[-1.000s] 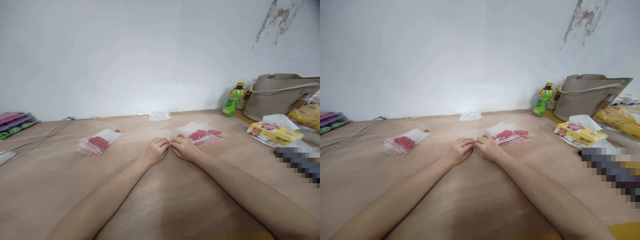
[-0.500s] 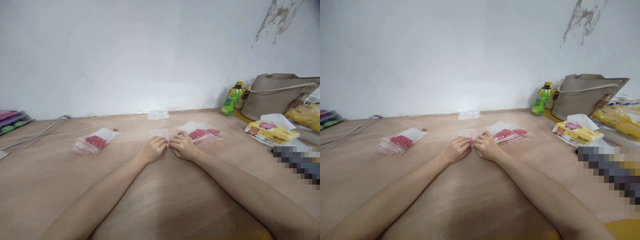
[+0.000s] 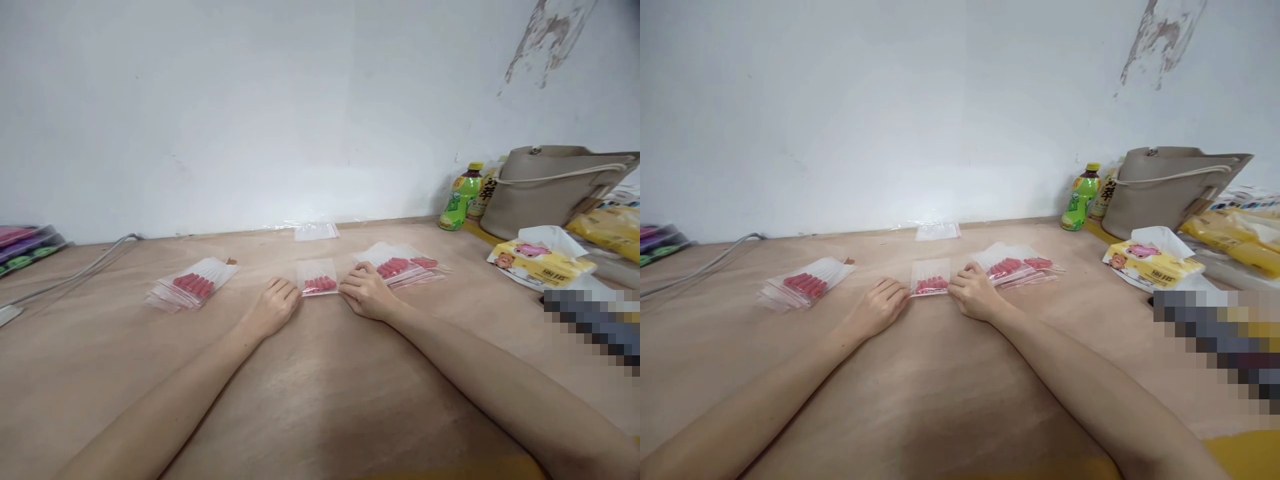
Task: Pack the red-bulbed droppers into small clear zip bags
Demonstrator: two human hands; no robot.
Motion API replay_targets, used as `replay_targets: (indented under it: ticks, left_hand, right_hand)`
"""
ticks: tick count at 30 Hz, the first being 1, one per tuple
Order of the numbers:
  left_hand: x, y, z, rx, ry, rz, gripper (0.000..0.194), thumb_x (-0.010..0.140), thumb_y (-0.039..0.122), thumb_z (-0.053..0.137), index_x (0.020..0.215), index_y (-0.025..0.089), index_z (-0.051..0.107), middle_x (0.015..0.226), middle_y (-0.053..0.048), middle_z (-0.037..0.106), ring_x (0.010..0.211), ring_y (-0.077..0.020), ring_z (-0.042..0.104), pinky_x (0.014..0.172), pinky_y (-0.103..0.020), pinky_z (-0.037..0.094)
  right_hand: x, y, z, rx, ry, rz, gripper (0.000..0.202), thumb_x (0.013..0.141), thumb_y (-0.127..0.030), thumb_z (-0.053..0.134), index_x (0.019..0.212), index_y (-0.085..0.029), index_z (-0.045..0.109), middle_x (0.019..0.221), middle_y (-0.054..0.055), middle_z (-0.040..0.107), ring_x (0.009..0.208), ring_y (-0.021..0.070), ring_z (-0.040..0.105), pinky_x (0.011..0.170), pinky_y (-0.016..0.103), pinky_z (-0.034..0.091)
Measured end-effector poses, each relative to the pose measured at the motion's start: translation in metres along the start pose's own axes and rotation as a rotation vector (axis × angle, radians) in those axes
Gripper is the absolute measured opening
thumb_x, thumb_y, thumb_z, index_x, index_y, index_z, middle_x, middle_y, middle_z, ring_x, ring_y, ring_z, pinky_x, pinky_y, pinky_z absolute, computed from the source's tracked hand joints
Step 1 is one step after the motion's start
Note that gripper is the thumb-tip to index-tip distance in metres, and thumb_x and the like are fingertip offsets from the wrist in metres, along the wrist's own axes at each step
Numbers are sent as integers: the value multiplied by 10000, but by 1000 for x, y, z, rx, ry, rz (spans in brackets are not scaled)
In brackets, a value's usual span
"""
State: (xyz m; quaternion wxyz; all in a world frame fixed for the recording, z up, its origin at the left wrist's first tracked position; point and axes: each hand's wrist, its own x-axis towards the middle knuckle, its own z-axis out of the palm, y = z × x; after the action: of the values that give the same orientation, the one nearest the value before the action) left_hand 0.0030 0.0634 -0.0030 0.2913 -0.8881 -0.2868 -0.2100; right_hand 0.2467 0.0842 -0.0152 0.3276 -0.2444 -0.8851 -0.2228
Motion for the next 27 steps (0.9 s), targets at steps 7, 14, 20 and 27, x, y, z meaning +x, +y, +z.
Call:
replay_targets:
  ticks: [7,14,20,27]
  left_hand:
    - [1,1,2,-10,-55,-43,289,903,155,356,697,125,556,661,-73,564,657,-197,513,641,-326,405]
    - [1,4,5,-87,-38,-73,264,906,193,382,730,144,571,709,-52,597,694,-178,533,689,-297,419]
    - [1,3,3,-129,-42,-189,203,859,316,490,937,143,561,904,-88,606,857,-220,538,766,-340,418]
    - [-2,1,4,-140,-96,-242,162,870,252,447,930,152,560,880,-74,613,846,-218,548,765,-348,416]
  right_hand:
    - [-2,0,0,1,-7,36,183,831,-172,448,731,-164,602,698,31,615,688,125,496,738,311,302]
    - [-1,-3,5,66,-39,66,151,828,-138,429,784,-164,571,807,49,633,750,147,551,665,271,374]
    - [-3,-2,7,120,-34,124,229,766,-12,360,812,-157,531,1101,106,591,932,170,569,759,289,458]
    - [-13,45,-25,134,80,407,309,759,-65,389,1005,-183,534,1079,83,614,935,172,595,780,298,485]
